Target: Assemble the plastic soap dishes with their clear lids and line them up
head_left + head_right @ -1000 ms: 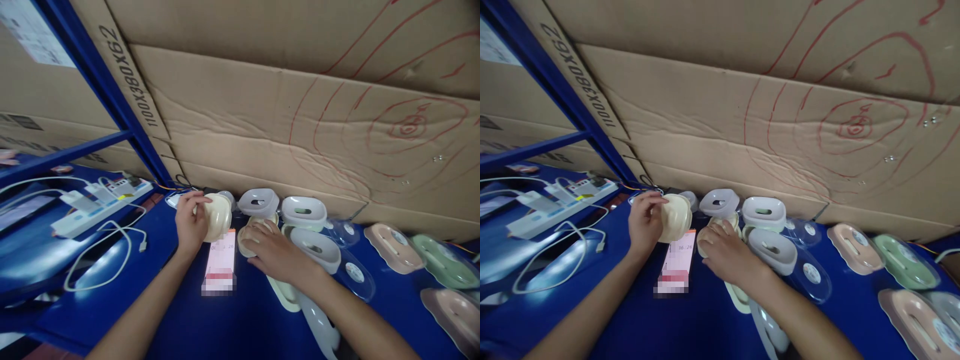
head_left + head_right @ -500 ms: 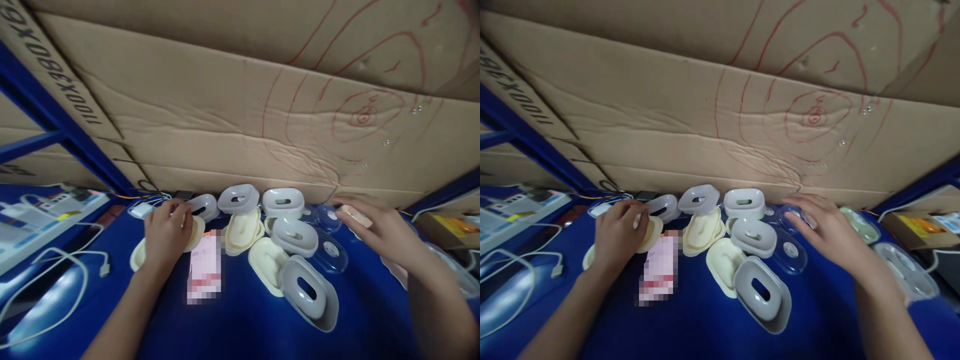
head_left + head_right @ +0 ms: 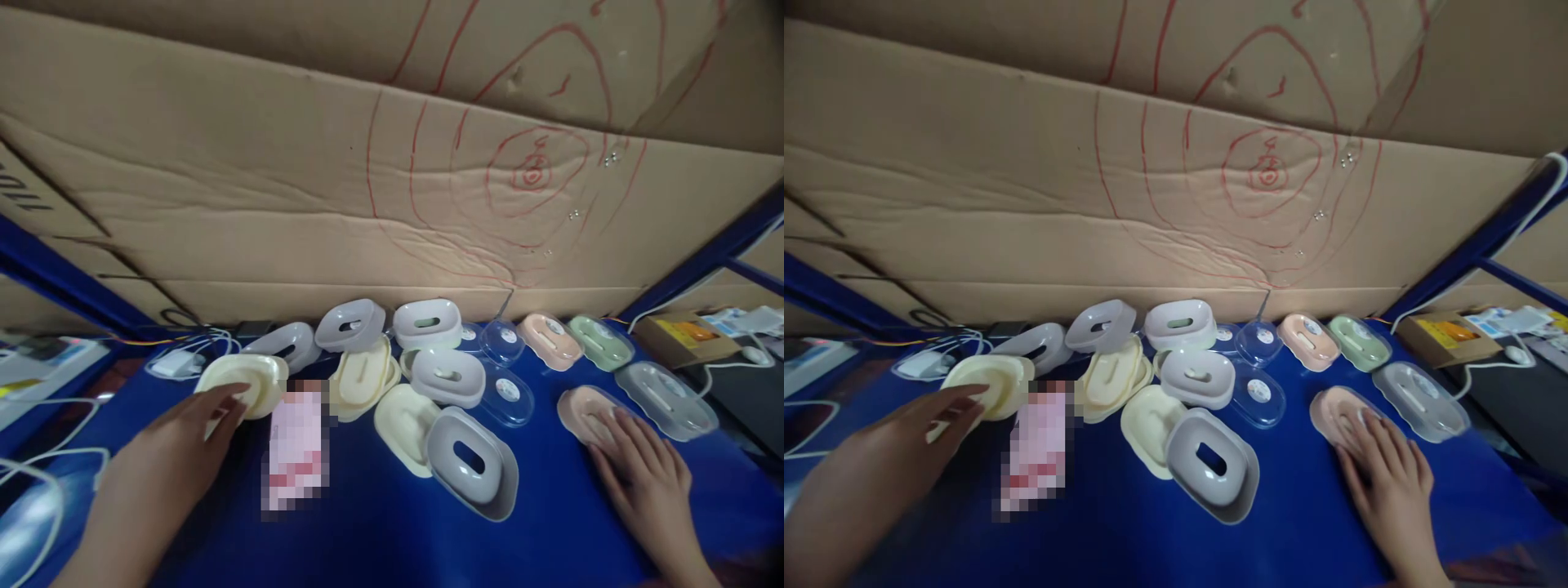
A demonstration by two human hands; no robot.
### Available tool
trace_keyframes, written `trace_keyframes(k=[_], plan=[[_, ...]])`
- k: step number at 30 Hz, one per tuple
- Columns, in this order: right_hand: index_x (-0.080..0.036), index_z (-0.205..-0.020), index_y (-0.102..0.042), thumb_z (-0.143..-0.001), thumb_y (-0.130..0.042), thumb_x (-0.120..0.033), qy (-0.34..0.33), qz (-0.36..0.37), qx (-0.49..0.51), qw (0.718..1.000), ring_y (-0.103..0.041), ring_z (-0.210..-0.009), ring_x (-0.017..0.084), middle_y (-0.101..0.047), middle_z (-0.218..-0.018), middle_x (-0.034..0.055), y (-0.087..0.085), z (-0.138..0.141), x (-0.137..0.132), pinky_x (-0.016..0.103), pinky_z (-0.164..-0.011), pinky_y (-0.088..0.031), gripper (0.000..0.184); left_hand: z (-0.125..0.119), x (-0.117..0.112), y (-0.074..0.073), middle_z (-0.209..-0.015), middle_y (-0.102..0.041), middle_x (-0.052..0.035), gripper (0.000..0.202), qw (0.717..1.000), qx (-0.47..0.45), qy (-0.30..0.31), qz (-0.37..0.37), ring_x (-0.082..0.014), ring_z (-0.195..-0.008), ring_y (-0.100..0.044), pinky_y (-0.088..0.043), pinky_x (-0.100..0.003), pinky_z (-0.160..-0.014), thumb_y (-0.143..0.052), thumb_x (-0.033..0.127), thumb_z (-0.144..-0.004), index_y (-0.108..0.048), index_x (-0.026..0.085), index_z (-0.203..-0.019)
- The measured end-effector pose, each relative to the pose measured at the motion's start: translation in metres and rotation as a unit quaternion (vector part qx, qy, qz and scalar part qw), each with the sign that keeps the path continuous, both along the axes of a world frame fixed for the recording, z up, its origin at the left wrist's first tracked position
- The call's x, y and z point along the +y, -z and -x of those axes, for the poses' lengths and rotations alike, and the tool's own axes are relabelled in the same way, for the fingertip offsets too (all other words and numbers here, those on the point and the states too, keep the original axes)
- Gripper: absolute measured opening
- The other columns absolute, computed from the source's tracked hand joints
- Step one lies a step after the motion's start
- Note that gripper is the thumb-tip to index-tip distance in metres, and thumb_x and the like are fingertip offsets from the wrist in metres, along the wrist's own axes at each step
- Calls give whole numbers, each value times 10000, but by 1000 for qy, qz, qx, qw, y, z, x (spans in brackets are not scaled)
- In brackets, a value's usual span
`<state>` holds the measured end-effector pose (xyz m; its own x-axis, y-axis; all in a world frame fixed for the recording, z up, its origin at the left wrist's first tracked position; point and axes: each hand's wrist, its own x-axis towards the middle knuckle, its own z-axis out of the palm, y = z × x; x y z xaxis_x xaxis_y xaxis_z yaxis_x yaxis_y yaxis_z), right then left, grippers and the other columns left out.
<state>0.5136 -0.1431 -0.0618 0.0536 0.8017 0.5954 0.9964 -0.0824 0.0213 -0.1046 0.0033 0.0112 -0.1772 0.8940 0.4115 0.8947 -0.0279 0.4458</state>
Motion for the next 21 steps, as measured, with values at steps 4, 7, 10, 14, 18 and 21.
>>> trace_keyframes(k=[4, 7, 10, 14, 18, 21], plan=[[-398, -1632, -447, -1042, -544, -427, -82, 21, 27, 996, -553, -1472, 409, -595, -1592, 83, -1, 27, -3, 694, -1249, -335, 598, -8, 1, -12, -880, -789, -43, 330, 993, 112, -1, 33, -296, -641, -667, -446, -337, -556, -543, 474, -958, -764, 307, -1137], [-383, -1675, -378, -1039, -570, -463, -72, -22, 81, 994, -519, -1496, 435, -430, -1719, 105, -3, 36, -5, 695, -1226, -383, 669, -16, 5, -22, -972, -803, -60, 341, 987, 137, 54, -61, -304, -783, -728, -480, -345, -623, -490, 448, -1034, -745, 296, -1202], [-332, -1696, -344, -1026, -590, -545, -56, -37, 133, 989, -413, -1565, 465, -269, -1790, 132, -5, 40, -3, 690, -1209, -425, 744, -18, 24, -26, -1054, -812, -86, 319, 968, 133, 160, -142, -323, -936, -749, -544, -411, -835, -512, 456, -1048, -758, 278, -1147], [-323, -1610, -484, -1041, -605, -488, -85, 5, 123, 989, -412, -1569, 446, -348, -1756, 130, -3, 38, 1, 678, -1211, -436, 605, -20, 60, -22, -1114, -810, -90, 316, 959, 125, 215, -135, -322, -1028, -741, -537, -441, -952, -515, 429, -1041, -774, 257, -1098], [-324, -1567, -545, -1043, -639, -439, -117, -5, 110, 987, -499, -1513, 404, -593, -1578, 105, -4, 37, -1, 638, -1205, -456, 545, -27, 64, -16, -1192, -794, -109, 322, 961, 123, 211, -133, -321, -1094, -727, -532, -445, -985, -510, 411, -1037, -769, 239, -1121], [-324, -1533, -600, -1030, -679, -416, -131, -37, 128, 982, -568, -1452, 375, -656, -1510, 80, -9, 40, -6, 578, -1202, -476, 518, -29, 39, -18, -1260, -768, -140, 338, 965, 161, 158, -134, -343, -1140, -712, -517, -477, -1016, -518, 436, -1044, -745, 214, -1162]])
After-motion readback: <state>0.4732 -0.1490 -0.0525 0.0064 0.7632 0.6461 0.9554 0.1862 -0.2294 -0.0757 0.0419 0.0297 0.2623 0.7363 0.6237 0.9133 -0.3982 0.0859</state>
